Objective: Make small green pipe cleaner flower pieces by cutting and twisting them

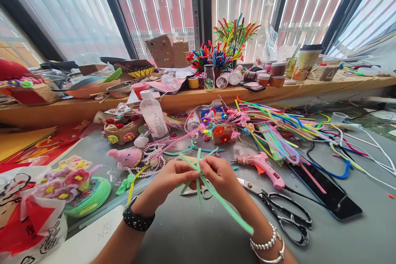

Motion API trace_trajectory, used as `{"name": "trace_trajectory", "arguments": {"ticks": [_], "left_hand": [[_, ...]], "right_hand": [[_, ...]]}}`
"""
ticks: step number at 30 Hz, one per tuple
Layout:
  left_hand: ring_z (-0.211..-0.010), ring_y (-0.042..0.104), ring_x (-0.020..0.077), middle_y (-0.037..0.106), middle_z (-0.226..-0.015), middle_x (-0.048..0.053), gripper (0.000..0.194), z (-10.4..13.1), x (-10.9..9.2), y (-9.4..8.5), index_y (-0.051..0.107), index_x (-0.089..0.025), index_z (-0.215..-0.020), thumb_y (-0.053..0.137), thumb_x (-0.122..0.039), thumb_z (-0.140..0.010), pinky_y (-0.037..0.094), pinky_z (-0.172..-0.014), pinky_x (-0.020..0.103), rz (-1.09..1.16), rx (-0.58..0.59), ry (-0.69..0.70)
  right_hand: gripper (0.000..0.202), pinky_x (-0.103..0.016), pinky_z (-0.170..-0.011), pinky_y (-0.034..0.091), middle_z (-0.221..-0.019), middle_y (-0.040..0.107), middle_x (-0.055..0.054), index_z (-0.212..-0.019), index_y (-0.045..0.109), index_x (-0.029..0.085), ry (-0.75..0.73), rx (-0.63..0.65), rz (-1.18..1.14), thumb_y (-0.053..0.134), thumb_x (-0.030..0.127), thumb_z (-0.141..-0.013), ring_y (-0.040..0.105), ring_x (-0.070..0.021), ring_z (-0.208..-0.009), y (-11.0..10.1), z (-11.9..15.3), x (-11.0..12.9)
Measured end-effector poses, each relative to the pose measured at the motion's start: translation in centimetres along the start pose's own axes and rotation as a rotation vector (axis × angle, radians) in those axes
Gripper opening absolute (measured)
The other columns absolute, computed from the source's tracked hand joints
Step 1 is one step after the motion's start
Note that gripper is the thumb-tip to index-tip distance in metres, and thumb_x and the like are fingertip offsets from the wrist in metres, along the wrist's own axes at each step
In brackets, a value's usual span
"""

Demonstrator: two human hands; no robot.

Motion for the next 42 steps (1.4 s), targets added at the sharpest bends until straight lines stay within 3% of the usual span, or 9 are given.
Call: {"name": "trace_trajectory", "arguments": {"ticks": [5, 11, 16, 23, 29, 35, 42], "left_hand": [[-0.051, 0.05, 0.0102, 0.058, -0.053, 0.002, 0.024, 0.0, 0.0, 0.0, 0.064, -0.01, -0.06, 0.064, -0.034, -0.061, 0.039, -0.053, 0.022, -0.003, 0.002, -0.018], [-0.052, 0.049, 0.0103, 0.057, -0.052, 0.002, 0.027, 0.0, 0.0, -0.3, 0.06, -0.011, -0.056, 0.062, -0.036, -0.063, 0.038, -0.053, 0.022, -0.1, 0.041, -0.004], [-0.056, 0.05, 0.0106, 0.056, -0.057, 0.002, 0.026, -0.2, 0.2, 0.0, 0.06, -0.01, -0.067, 0.061, -0.036, -0.064, 0.039, -0.055, 0.022, -0.076, 0.095, 0.026], [-0.063, 0.051, 0.0116, 0.053, -0.067, 0.002, 0.023, -0.2, -0.3, 0.3, 0.057, -0.012, -0.071, 0.062, -0.033, -0.064, 0.042, -0.06, 0.023, 0.018, 0.094, 0.136], [-0.063, 0.05, 0.0115, 0.052, -0.067, 0.001, 0.022, -0.2, -0.3, 0.2, 0.057, -0.012, -0.071, 0.062, -0.034, -0.065, 0.042, -0.061, 0.024, 0.007, 0.101, 0.158], [-0.061, 0.051, 0.0121, 0.054, -0.064, 0.002, 0.026, 0.0, -0.3, 0.4, 0.056, -0.012, -0.069, 0.059, -0.037, -0.067, 0.041, -0.058, 0.023, -0.011, 0.125, 0.135], [-0.06, 0.05, 0.0111, 0.052, -0.065, 0.002, 0.025, 0.2, -0.6, 0.8, 0.056, -0.012, -0.07, 0.058, -0.037, -0.068, 0.04, -0.057, 0.022, 0.017, 0.163, 0.141]], "right_hand": [[0.032, -0.023, -0.05, 0.031, -0.053, 0.044, 0.003, -0.056, 0.039, 0.019, 0.012, -0.058, 0.057, 0.034, 0.036, -0.083, 0.04, -0.0104, -0.05, -0.3, -0.1, -0.5], [0.028, -0.022, -0.049, 0.027, -0.053, 0.038, 0.004, -0.056, 0.039, 0.018, -0.046, 0.036, 0.185, 0.038, 0.032, -0.081, 0.034, -0.0094, -0.051, -0.1, 0.0, 0.1], [0.029, -0.022, -0.049, 0.026, -0.052, 0.036, 0.005, -0.055, 0.038, 0.018, -0.074, 0.048, 0.168, 0.037, 0.03, -0.082, 0.033, -0.0091, -0.05, -0.1, 0.0, 0.4], [0.027, -0.023, -0.047, 0.028, -0.051, 0.038, 0.003, -0.054, 0.038, 0.019, -0.052, -0.153, 0.123, 0.036, 0.028, -0.079, 0.035, -0.0099, -0.048, 0.0, 0.3, 0.2], [0.025, -0.024, -0.049, 0.028, -0.051, 0.036, 0.003, -0.054, 0.037, 0.02, -0.147, -0.335, 0.263, 0.037, 0.023, -0.079, 0.035, -0.0105, -0.05, 0.2, 0.9, 0.8], [0.032, -0.023, -0.047, 0.028, -0.052, 0.037, 0.003, -0.055, 0.037, 0.02, -0.115, -0.171, 0.1, 0.029, 0.032, -0.083, 0.035, -0.0102, -0.048, 0.0, 0.5, 0.7], [0.031, -0.024, -0.05, 0.03, -0.053, 0.04, 0.002, -0.056, 0.038, 0.019, -0.138, -0.112, 0.138, 0.03, 0.032, -0.083, 0.039, -0.011, -0.05, 0.0, 0.6, 1.1]]}}
Point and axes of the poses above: each hand's wrist, its own z-axis away from the middle knuckle, its own y-axis out of the palm, x = y × z, the point moved 5 cm from there along -z, towards the middle knuckle
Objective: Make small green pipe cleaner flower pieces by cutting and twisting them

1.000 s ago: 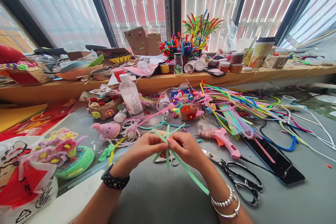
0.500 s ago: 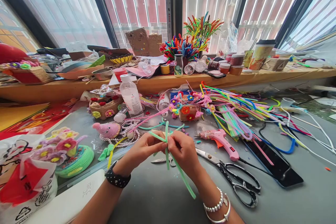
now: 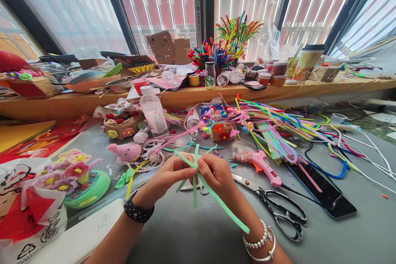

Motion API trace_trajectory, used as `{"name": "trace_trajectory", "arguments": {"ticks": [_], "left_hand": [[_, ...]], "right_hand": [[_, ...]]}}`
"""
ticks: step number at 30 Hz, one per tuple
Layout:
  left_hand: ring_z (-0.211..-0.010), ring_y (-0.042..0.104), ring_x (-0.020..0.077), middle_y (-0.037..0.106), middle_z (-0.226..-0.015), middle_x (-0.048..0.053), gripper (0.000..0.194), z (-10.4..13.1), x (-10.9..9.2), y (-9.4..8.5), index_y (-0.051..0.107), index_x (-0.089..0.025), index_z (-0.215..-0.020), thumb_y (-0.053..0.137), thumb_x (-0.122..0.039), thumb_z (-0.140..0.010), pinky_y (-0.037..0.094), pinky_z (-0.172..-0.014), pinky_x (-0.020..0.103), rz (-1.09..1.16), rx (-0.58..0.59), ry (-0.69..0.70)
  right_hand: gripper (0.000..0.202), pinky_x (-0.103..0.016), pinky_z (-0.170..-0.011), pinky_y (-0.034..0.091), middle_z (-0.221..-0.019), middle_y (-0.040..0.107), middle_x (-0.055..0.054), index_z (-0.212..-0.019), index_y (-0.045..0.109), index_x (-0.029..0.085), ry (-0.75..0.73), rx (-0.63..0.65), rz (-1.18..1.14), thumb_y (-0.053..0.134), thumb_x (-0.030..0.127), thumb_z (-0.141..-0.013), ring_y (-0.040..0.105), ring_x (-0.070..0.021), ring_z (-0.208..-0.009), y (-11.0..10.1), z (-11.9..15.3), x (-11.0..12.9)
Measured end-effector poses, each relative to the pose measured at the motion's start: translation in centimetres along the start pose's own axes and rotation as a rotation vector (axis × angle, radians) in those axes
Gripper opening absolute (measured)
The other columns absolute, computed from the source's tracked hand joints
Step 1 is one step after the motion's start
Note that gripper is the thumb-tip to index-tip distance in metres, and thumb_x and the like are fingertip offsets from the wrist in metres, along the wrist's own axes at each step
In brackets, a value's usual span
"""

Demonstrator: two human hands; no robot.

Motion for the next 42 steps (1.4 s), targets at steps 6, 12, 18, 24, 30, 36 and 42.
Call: {"name": "trace_trajectory", "arguments": {"ticks": [6, 12, 18, 24, 30, 36, 42], "left_hand": [[-0.06, 0.049, 0.0109, 0.051, -0.065, 0.001, 0.02, 0.1, -0.1, -0.2, 0.055, -0.012, -0.07, 0.06, -0.032, -0.067, 0.04, -0.058, 0.022, 0.07, -0.041, 0.026], [-0.061, 0.05, 0.0101, 0.053, -0.065, 0.001, 0.014, 0.2, -0.2, -0.1, 0.057, -0.013, -0.068, 0.059, -0.027, -0.069, 0.039, -0.058, 0.021, 0.111, 0.021, 0.012], [-0.062, 0.052, 0.0084, 0.056, -0.07, 0.0, 0.024, -0.1, 0.6, -1.3, 0.057, -0.015, -0.084, 0.063, -0.03, -0.066, 0.041, -0.065, 0.023, 0.263, -0.199, -0.049], [-0.074, 0.056, 0.0131, 0.061, -0.087, 0.006, 0.032, -0.3, 1.2, -1.4, 0.059, -0.014, -0.093, 0.064, -0.03, -0.065, 0.041, -0.071, 0.026, 0.352, -0.314, -0.068], [-0.083, 0.055, 0.0173, 0.063, -0.089, 0.007, 0.029, -0.4, 1.5, -1.2, 0.063, -0.015, -0.091, 0.061, -0.03, -0.067, 0.04, -0.072, 0.027, 0.273, -0.327, -0.014], [-0.069, 0.055, 0.0129, 0.063, -0.071, 0.004, 0.018, -0.3, 1.5, -2.1, 0.066, -0.012, -0.071, 0.064, -0.029, -0.064, 0.041, -0.068, 0.024, 0.322, -0.45, -0.044], [-0.063, 0.054, 0.0123, 0.062, -0.064, 0.002, 0.019, -0.5, 1.8, -2.4, 0.066, -0.012, -0.065, 0.068, -0.03, -0.057, 0.038, -0.06, 0.022, 0.227, -0.442, -0.116]], "right_hand": [[0.031, -0.024, -0.047, 0.028, -0.05, 0.037, 0.002, -0.052, 0.038, 0.02, 0.012, -0.134, 0.033, 0.033, 0.03, -0.082, 0.036, -0.0112, -0.048, -0.1, 0.5, 0.4], [0.031, -0.024, -0.047, 0.027, -0.049, 0.036, 0.003, -0.05, 0.037, 0.02, -0.066, -0.233, 0.137, 0.037, 0.026, -0.08, 0.033, -0.0107, -0.047, 0.0, 0.9, 1.1], [0.03, -0.023, -0.046, 0.026, -0.051, 0.032, 0.004, -0.056, 0.037, 0.02, 0.155, -0.344, -0.046, 0.036, 0.033, -0.082, 0.031, -0.0101, -0.048, -1.3, 0.5, -0.9], [0.026, -0.023, -0.048, 0.028, -0.055, 0.04, 0.003, -0.061, 0.047, 0.018, 0.224, -0.417, -0.187, 0.043, 0.036, -0.08, 0.035, -0.0099, -0.05, -1.7, 0.5, -1.7], [0.028, -0.023, -0.054, 0.033, -0.057, 0.05, 0.0, -0.058, 0.053, 0.017, 0.23, -0.232, -0.148, 0.045, 0.035, -0.079, 0.044, -0.0118, -0.055, -0.7, 0.1, -0.7], [0.032, -0.022, -0.047, 0.031, -0.051, 0.043, 0.003, -0.059, 0.053, 0.017, 0.297, -0.235, -0.128, 0.043, 0.04, -0.079, 0.039, -0.0097, -0.048, -1.0, 0.1, -1.6], [0.031, -0.024, -0.06, 0.04, -0.083, 0.053, -0.003, -0.088, 0.054, 0.019, 0.246, -0.473, -0.094, 0.06, 0.04, -0.066, 0.049, -0.015, -0.072, -3.5, 0.1, -1.5]]}}
Point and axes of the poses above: each hand's wrist, its own z-axis away from the middle knuckle, its own y-axis out of the palm, x = y × z, the point moved 5 cm from there along -z, towards the middle knuckle
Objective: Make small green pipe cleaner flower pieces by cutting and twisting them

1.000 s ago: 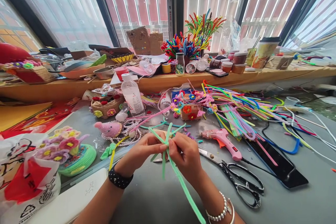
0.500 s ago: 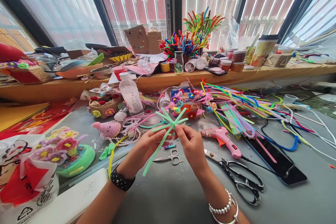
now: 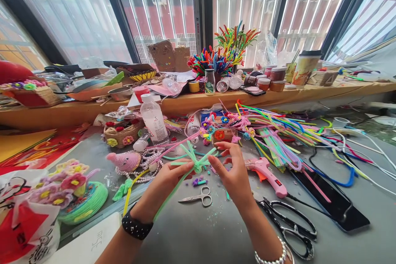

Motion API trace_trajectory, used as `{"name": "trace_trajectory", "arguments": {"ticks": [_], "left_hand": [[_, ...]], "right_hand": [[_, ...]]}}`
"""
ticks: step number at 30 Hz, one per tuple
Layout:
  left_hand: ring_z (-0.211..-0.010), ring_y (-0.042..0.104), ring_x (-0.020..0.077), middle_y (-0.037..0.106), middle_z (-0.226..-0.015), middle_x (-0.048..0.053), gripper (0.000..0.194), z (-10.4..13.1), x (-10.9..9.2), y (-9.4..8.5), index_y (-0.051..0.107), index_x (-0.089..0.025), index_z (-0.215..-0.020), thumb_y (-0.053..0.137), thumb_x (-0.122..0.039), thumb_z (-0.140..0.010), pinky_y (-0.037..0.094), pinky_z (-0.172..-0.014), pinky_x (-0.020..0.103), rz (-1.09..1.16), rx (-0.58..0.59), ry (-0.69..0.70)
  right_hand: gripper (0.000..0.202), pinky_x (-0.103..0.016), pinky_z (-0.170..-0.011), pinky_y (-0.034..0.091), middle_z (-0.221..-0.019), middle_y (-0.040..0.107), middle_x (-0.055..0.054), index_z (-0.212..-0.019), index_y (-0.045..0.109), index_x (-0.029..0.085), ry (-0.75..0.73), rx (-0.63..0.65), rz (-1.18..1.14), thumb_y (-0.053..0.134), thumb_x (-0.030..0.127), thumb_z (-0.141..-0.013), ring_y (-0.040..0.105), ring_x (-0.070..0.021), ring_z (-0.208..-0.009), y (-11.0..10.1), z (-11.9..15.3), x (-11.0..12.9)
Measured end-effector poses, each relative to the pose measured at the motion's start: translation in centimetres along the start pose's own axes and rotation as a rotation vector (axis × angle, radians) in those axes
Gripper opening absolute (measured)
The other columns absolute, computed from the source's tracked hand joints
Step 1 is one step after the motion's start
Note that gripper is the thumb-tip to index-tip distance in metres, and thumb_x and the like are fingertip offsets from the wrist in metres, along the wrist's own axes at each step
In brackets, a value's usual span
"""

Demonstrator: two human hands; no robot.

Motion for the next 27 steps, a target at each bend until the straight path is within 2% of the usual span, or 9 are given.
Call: {"name": "trace_trajectory", "arguments": {"ticks": [2, 4, 6, 8, 10, 13, 17, 21, 27], "left_hand": [[-0.061, 0.053, 0.0116, 0.061, -0.061, 0.002, 0.019, 0.2, -0.1, 0.4, 0.065, -0.012, -0.063, 0.067, -0.03, -0.058, 0.037, -0.06, 0.022, -0.017, 0.037, 0.001], [-0.061, 0.053, 0.0112, 0.062, -0.062, 0.002, 0.017, 0.5, -0.3, 0.7, 0.066, -0.013, -0.064, 0.065, -0.03, -0.061, 0.038, -0.061, 0.022, 0.021, 0.085, -0.016], [-0.067, 0.055, 0.0125, 0.065, -0.071, 0.006, 0.019, 0.8, -0.4, 0.8, 0.067, -0.012, -0.07, 0.06, -0.03, -0.067, 0.04, -0.065, 0.022, 0.106, 0.133, -0.049], [-0.08, 0.056, 0.0153, 0.064, -0.089, 0.009, 0.023, 0.8, -0.5, 0.7, 0.066, -0.013, -0.081, 0.053, -0.031, -0.073, 0.042, -0.07, 0.023, 0.241, 0.171, -0.054], [-0.083, 0.057, 0.0149, 0.064, -0.095, 0.007, 0.021, 0.6, -0.2, 0.2, 0.065, -0.017, -0.088, 0.053, -0.026, -0.073, 0.042, -0.076, 0.025, 0.36, 0.131, -0.052], [-0.082, 0.057, 0.0132, 0.064, -0.095, 0.006, 0.022, 0.3, 0.4, 0.2, 0.064, -0.017, -0.091, 0.056, -0.017, -0.071, 0.041, -0.081, 0.025, 0.318, 0.111, -0.045], [-0.086, 0.056, 0.0166, 0.063, -0.094, 0.007, 0.021, 0.4, 0.6, 1.6, 0.064, -0.016, -0.089, 0.06, -0.018, -0.069, 0.042, -0.078, 0.027, 0.192, 0.184, 0.001], [-0.083, 0.055, 0.0161, 0.063, -0.085, 0.005, 0.013, 0.5, 0.2, 1.5, 0.066, -0.015, -0.075, 0.061, -0.023, -0.067, 0.043, -0.075, 0.026, 0.189, 0.061, 0.06], [-0.073, 0.055, 0.014, 0.062, -0.075, 0.004, 0.014, 0.6, -0.1, 0.9, 0.066, -0.012, -0.069, 0.066, -0.024, -0.062, 0.044, -0.069, 0.025, 0.131, -0.054, 0.046]], "right_hand": [[0.025, -0.026, -0.062, 0.041, -0.077, 0.057, -0.003, -0.082, 0.058, 0.019, 0.026, 0.162, -0.053, 0.057, 0.04, -0.069, 0.051, -0.0156, -0.07, 0.8, 0.0, 0.2], [0.021, -0.025, -0.062, 0.04, -0.067, 0.057, -0.001, -0.072, 0.06, 0.018, 0.076, 0.25, -0.136, 0.056, 0.039, -0.07, 0.052, -0.0148, -0.066, 1.3, 0.3, 0.1], [0.019, -0.023, -0.059, 0.04, -0.063, 0.058, 0.0, -0.068, 0.061, 0.017, 0.132, 0.217, -0.245, 0.059, 0.036, -0.069, 0.051, -0.0126, -0.062, 1.3, 0.3, -0.3], [0.017, -0.02, -0.055, 0.039, -0.063, 0.059, 0.001, -0.069, 0.064, 0.018, 0.216, 0.12, -0.387, 0.064, 0.034, -0.065, 0.05, -0.0099, -0.059, 1.1, 0.3, -1.0], [0.016, -0.018, -0.055, 0.04, -0.066, 0.06, 0.001, -0.068, 0.065, 0.018, 0.313, 0.017, -0.533, 0.068, 0.033, -0.06, 0.05, -0.0084, -0.059, 0.9, 0.2, -1.8], [0.017, -0.019, -0.058, 0.041, -0.067, 0.062, 0.001, -0.066, 0.066, 0.019, 0.416, -0.043, -0.664, 0.071, 0.031, -0.055, 0.053, -0.0085, -0.061, 1.2, 0.3, -2.4], [0.012, -0.019, -0.059, 0.04, -0.066, 0.063, 0.002, -0.067, 0.066, 0.02, 0.358, 0.047, -0.623, 0.069, 0.029, -0.06, 0.053, -0.0089, -0.063, 2.1, 0.6, -2.1], [0.007, -0.019, -0.057, 0.038, -0.067, 0.063, 0.002, -0.069, 0.067, 0.02, 0.237, 0.167, -0.5, 0.064, 0.027, -0.067, 0.05, -0.0087, -0.063, 2.7, 1.0, -1.1], [0.012, -0.023, -0.064, 0.04, -0.068, 0.061, 0.0, -0.069, 0.065, 0.019, 0.247, 0.276, -0.524, 0.061, 0.03, -0.069, 0.052, -0.0118, -0.067, 3.1, 1.1, -0.9]]}}
Point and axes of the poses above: each hand's wrist, its own z-axis away from the middle knuckle, its own y-axis out of the palm, x = y × z, the point moved 5 cm from there along -z, towards the middle knuckle
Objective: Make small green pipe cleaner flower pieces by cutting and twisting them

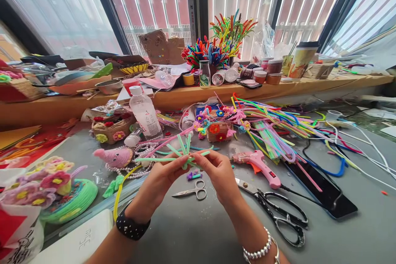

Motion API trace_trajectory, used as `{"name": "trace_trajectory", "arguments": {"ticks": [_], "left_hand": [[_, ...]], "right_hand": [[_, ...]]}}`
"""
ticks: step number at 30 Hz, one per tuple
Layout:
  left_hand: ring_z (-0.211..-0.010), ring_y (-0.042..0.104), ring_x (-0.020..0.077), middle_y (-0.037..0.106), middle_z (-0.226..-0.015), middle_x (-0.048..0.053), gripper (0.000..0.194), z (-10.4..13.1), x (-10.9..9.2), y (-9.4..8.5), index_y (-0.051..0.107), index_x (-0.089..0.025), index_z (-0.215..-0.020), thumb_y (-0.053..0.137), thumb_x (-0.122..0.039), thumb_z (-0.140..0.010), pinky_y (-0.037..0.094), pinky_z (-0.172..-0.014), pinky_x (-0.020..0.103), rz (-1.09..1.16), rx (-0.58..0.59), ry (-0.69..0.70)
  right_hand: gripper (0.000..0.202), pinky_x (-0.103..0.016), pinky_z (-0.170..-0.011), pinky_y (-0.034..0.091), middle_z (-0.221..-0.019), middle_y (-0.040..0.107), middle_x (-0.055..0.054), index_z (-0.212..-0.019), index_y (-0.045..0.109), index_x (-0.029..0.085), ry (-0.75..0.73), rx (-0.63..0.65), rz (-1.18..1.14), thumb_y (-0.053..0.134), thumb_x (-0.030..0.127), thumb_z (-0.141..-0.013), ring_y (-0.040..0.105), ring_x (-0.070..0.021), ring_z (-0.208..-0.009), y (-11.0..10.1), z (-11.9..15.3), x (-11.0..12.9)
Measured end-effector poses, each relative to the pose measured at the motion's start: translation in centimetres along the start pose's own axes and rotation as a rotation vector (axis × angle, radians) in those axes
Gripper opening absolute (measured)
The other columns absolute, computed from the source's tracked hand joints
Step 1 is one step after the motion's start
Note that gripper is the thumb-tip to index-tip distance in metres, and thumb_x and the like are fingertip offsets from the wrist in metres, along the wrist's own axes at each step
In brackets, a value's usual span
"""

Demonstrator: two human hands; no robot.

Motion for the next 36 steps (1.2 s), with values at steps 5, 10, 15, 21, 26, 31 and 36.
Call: {"name": "trace_trajectory", "arguments": {"ticks": [5, 10, 15, 21, 26, 31, 36], "left_hand": [[-0.067, 0.055, 0.0132, 0.062, -0.068, 0.003, 0.016, 0.0, -0.2, -0.2, 0.064, -0.012, -0.064, 0.068, -0.026, -0.058, 0.044, -0.065, 0.025, -0.051, -0.036, 0.008], [-0.064, 0.054, 0.0134, 0.06, -0.062, 0.003, 0.017, 0.3, -0.3, 0.1, 0.064, -0.012, -0.065, 0.069, -0.026, -0.056, 0.043, -0.061, 0.025, -0.09, 0.015, -0.006], [-0.064, 0.054, 0.0117, 0.061, -0.068, 0.002, 0.015, 0.3, -0.1, 0.0, 0.065, -0.013, -0.066, 0.069, -0.024, -0.057, 0.044, -0.06, 0.022, 0.003, -0.01, -0.035], [-0.065, 0.055, 0.0075, 0.061, -0.067, -0.001, 0.009, -0.3, 0.8, -1.0, 0.064, -0.013, -0.064, 0.068, -0.021, -0.06, 0.047, -0.065, 0.018, 0.235, -0.127, -0.003], [-0.061, 0.056, 0.0068, 0.061, -0.066, -0.001, 0.01, -0.3, 0.9, -1.2, 0.065, -0.012, -0.065, 0.069, -0.02, -0.059, 0.048, -0.065, 0.018, 0.298, -0.174, 0.032], [-0.063, 0.056, 0.0077, 0.062, -0.067, -0.001, 0.012, -0.1, 0.7, -1.0, 0.065, -0.013, -0.067, 0.069, -0.02, -0.058, 0.048, -0.064, 0.019, 0.272, -0.186, 0.061], [-0.063, 0.055, 0.0076, 0.061, -0.068, -0.002, 0.011, 0.0, 0.6, -0.5, 0.064, -0.014, -0.067, 0.069, -0.02, -0.058, 0.047, -0.064, 0.019, 0.253, -0.18, 0.084]], "right_hand": [[0.017, -0.022, -0.057, 0.038, -0.059, 0.054, 0.001, -0.066, 0.064, 0.017, 0.017, -0.1, 0.01, 0.064, 0.034, -0.065, 0.045, -0.0096, -0.057, -1.0, -0.1, -0.2], [0.022, -0.02, -0.053, 0.036, -0.054, 0.05, 0.002, -0.063, 0.065, 0.016, 0.112, -0.045, -0.056, 0.064, 0.038, -0.064, 0.042, -0.0076, -0.052, -0.9, -0.5, -0.4], [0.022, -0.019, -0.052, 0.036, -0.052, 0.049, 0.004, -0.065, 0.064, 0.016, 0.125, -0.019, -0.032, 0.062, 0.038, -0.065, 0.041, -0.0073, -0.05, -0.8, -1.2, -0.7], [0.016, -0.021, -0.057, 0.04, -0.073, 0.06, -0.001, -0.078, 0.063, 0.019, -0.015, -0.047, 0.205, 0.059, 0.032, -0.071, 0.051, -0.0116, -0.065, -1.4, -0.8, -0.1], [0.011, -0.025, -0.063, 0.045, -0.079, 0.061, -0.002, -0.08, 0.063, 0.021, -0.189, 0.025, 0.38, 0.06, 0.025, -0.07, 0.056, -0.0146, -0.071, -1.0, -0.1, 1.2], [0.013, -0.027, -0.062, 0.046, -0.077, 0.061, -0.002, -0.084, 0.064, 0.022, -0.334, 0.031, 0.483, 0.059, 0.023, -0.071, 0.056, -0.0154, -0.071, -0.2, 0.2, 1.6], [0.011, -0.028, -0.063, 0.044, -0.077, 0.063, -0.003, -0.081, 0.064, 0.022, -0.408, -0.051, 0.595, 0.058, 0.023, -0.073, 0.057, -0.0163, -0.07, -0.1, 0.5, 1.9]]}}
Point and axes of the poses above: each hand's wrist, its own z-axis away from the middle knuckle, its own y-axis out of the palm, x = y × z, the point moved 5 cm from there along -z, towards the middle knuckle
